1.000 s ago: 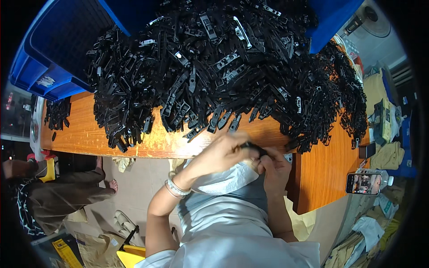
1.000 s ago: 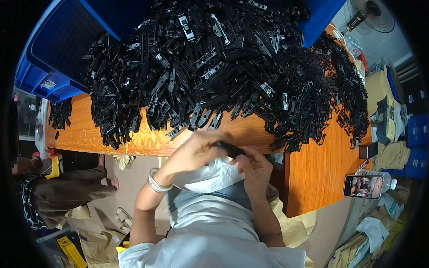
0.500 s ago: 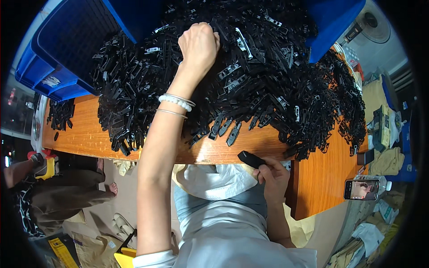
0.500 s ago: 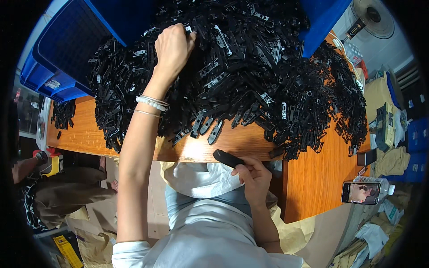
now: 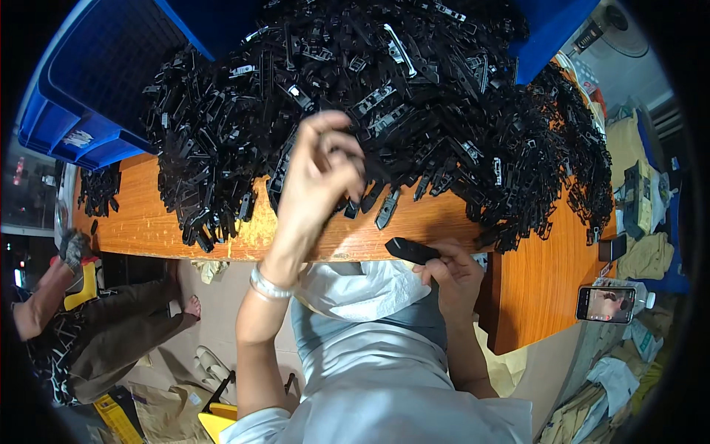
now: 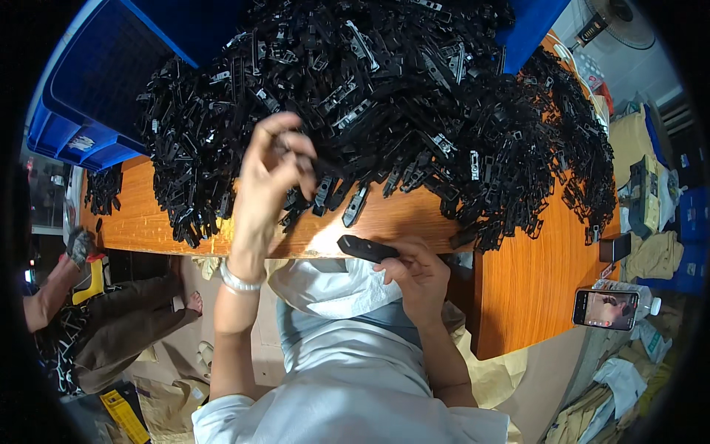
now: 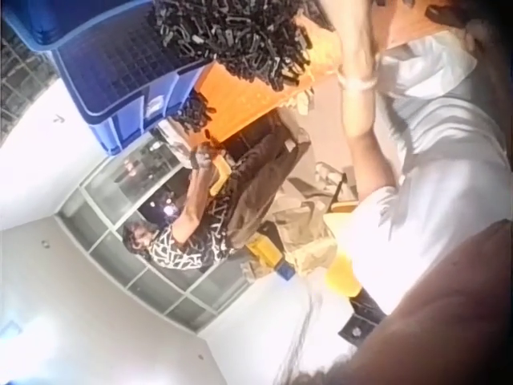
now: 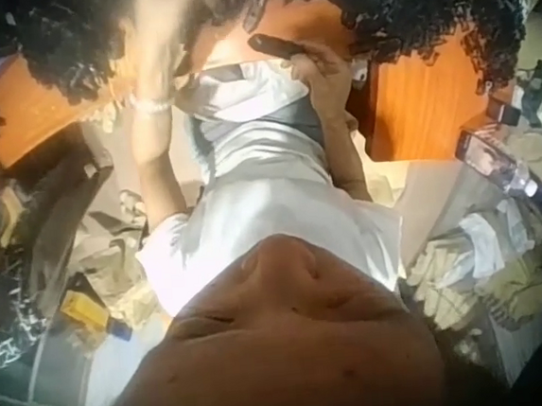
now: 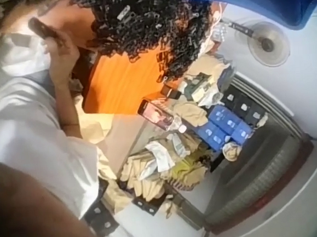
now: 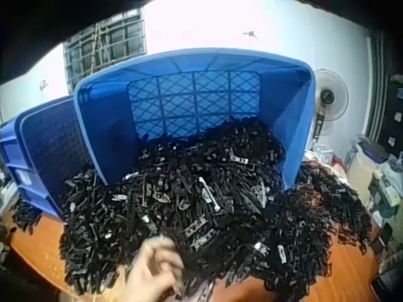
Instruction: Assembling or inspecting small black plastic components at a factory workbench.
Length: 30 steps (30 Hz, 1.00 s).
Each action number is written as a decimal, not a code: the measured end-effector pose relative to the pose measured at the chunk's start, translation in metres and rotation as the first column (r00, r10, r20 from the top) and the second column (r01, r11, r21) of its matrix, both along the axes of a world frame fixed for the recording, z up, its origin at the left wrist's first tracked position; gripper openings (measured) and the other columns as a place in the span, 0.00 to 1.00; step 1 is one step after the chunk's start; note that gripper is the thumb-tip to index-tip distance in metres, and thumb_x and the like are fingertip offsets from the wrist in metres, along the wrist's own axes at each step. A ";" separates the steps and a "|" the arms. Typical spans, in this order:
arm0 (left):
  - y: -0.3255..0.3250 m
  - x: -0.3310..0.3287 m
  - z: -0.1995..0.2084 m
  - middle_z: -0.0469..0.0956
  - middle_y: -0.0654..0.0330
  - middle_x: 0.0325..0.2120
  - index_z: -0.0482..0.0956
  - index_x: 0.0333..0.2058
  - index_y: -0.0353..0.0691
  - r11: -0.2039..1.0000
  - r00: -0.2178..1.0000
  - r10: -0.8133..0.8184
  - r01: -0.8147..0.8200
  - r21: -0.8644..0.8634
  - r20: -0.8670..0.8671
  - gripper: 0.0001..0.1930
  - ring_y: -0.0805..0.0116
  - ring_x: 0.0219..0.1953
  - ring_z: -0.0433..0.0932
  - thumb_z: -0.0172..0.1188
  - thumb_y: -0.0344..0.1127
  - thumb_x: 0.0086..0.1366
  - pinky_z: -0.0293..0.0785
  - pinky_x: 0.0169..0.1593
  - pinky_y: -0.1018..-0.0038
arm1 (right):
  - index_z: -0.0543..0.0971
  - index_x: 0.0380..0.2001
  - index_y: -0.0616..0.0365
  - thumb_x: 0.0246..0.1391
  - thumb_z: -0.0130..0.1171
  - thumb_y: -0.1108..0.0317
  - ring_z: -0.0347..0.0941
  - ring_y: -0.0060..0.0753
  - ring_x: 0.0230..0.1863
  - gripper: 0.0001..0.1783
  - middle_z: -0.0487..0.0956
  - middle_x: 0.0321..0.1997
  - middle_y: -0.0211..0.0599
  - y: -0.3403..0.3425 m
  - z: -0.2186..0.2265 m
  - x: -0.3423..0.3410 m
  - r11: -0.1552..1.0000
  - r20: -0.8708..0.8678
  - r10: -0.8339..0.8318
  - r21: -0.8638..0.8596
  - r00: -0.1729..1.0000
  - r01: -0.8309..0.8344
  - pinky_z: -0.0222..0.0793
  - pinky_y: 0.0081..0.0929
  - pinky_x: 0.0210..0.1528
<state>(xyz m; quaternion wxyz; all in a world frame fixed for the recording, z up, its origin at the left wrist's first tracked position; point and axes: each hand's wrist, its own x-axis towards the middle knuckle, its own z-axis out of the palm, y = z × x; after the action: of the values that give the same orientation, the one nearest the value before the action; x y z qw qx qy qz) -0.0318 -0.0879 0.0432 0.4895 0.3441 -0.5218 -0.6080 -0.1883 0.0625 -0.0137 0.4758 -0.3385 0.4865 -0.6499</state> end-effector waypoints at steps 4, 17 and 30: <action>0.042 0.012 -0.028 0.77 0.53 0.33 0.71 0.45 0.30 0.922 0.943 -0.322 0.293 0.252 0.084 0.13 0.71 0.31 0.77 0.47 0.25 0.60 0.74 0.35 0.80 | 0.74 0.34 0.72 0.43 0.55 0.81 0.71 0.23 0.26 0.11 0.73 0.31 0.40 -0.007 0.007 0.000 0.997 -0.219 0.038 -0.056 0.975 -0.051 0.68 0.17 0.31; 0.081 0.032 -0.024 0.78 0.52 0.35 0.71 0.46 0.29 0.928 0.799 -0.350 0.365 0.068 0.489 0.20 0.67 0.38 0.78 0.59 0.35 0.56 0.72 0.40 0.77 | 0.76 0.35 0.65 0.37 0.59 0.79 0.69 0.23 0.29 0.15 0.74 0.31 0.35 -0.008 0.016 0.013 0.992 -0.573 0.086 -0.024 0.815 -0.122 0.63 0.17 0.31; 0.094 0.037 -0.040 0.78 0.53 0.32 0.73 0.43 0.30 0.946 0.888 -0.260 0.313 -0.085 0.380 0.16 0.71 0.34 0.79 0.59 0.27 0.55 0.73 0.40 0.78 | 0.75 0.37 0.64 0.44 0.58 0.75 0.66 0.23 0.29 0.14 0.71 0.32 0.35 -0.010 0.006 0.013 0.980 -0.609 0.156 -0.002 0.778 -0.199 0.60 0.16 0.31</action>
<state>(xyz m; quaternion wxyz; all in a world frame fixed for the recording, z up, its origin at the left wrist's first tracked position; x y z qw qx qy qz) 0.0055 0.0057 0.0036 0.3127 0.3337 -0.6907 -0.5602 -0.1758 0.0523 -0.0074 0.3428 -0.5884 0.5570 -0.4754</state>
